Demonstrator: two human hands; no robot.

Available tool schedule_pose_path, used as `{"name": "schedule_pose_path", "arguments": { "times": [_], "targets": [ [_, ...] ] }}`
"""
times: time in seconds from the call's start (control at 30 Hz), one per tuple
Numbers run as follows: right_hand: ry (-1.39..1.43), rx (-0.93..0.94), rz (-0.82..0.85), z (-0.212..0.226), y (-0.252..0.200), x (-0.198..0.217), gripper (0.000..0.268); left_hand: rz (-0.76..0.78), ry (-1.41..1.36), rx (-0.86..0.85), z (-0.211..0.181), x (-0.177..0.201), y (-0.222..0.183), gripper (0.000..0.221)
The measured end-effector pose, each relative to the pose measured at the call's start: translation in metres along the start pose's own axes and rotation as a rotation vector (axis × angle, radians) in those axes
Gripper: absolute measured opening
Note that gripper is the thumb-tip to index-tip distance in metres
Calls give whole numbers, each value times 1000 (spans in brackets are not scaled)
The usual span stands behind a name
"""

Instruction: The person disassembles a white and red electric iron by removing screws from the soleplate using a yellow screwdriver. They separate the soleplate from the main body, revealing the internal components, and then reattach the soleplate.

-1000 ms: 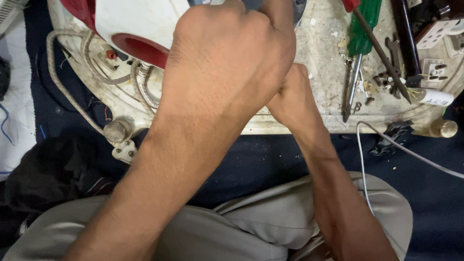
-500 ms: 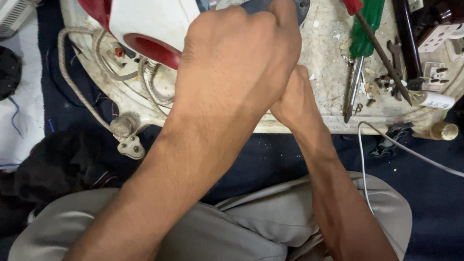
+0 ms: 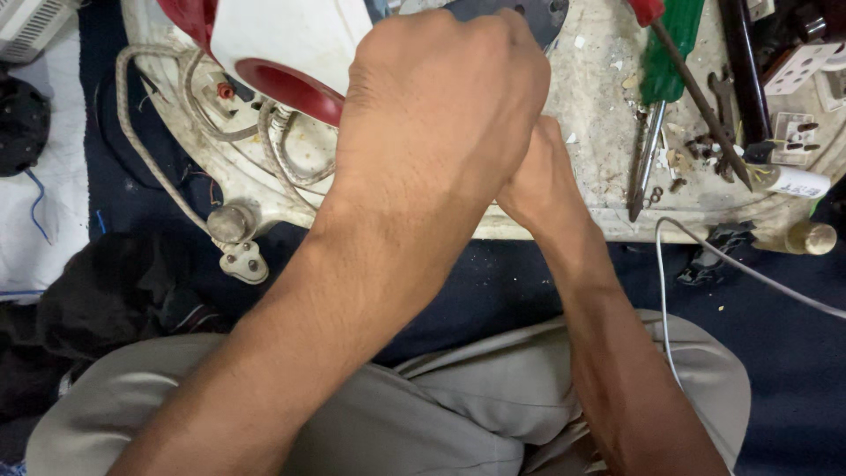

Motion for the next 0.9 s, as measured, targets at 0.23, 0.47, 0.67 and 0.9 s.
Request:
{"name": "schedule_pose_path", "arguments": {
  "times": [0.23,0.47,0.67,0.9],
  "targets": [
    [39,45,-54,-2,-5,-6,19,28,55,-15,-1,5,-1,35],
    [-14,163,-151,0,-7,-3,27,69,113,-158,-11,5,-1,30],
    [27,4,-49,-6,-6,-3,17,-53,-70,-164,-3,-2,-4,25],
    [162,-226,34,-8,-3,-2,12,-142,-27,-259,6,6,1,17]
  ]
}}
Point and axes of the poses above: each hand's wrist, its own y-axis towards the middle knuckle, its own x-axis out of the back of the hand, z = x × y, the point moved 4 cm from there along y, towards the middle knuckle, and after that the axes turned 13 degrees about z, right-handed, at the moved point
